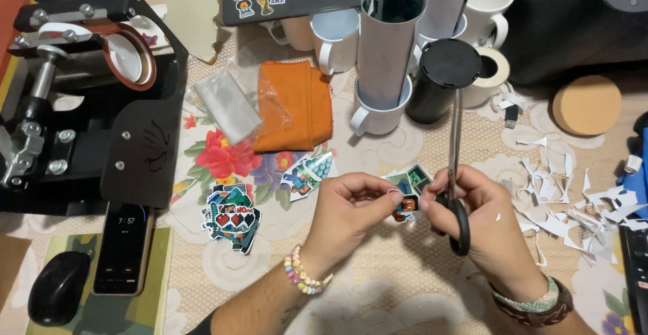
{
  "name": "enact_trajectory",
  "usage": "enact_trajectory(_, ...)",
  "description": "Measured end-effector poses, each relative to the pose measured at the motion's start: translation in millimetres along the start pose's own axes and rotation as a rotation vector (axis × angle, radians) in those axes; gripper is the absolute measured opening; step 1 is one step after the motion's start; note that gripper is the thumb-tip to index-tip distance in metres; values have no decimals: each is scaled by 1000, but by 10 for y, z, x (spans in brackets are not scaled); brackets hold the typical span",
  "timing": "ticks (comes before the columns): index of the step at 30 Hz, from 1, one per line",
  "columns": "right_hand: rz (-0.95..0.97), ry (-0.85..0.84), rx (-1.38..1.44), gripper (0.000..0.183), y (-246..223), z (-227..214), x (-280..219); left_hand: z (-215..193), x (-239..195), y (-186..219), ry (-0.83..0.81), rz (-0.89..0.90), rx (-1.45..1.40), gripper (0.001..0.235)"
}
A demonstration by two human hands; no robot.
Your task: Cutting out small printed designs from a sheet of paper using scissors with precision.
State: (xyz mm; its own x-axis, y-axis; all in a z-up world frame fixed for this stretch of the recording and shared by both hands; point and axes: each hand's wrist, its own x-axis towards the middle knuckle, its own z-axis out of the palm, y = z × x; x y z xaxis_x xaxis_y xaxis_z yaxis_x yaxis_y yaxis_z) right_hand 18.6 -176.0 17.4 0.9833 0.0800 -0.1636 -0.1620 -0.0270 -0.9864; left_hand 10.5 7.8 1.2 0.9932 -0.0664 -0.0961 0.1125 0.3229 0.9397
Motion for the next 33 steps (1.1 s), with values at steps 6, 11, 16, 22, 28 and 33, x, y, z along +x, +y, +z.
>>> enact_trajectory(6, 18, -81, 0, 17, 109, -28, 7, 7, 0, 53, 21, -9, 72, 17)
enact_trajectory(11, 2, -24, 56, 16, 166, 52, -33, 26, 2, 15, 7, 28, 13, 29)
enact_trajectory(16, -41, 132, 172, 17, 223, 90, -47, -4, 20, -165, -10, 81, 16, 20)
enact_trajectory(22, -124, 159, 247, 19, 223, 91, -75, 17, -8, -188, -33, 57, 107, 10)
enact_trajectory(28, -142, 185, 239, 20, 254, 114, -110, 49, -19, -171, -13, -9, 70, 11)
enact_trajectory(33, -127, 177, 267, 20, 281, 160, -124, 48, -44, -192, -50, 9, 153, 12)
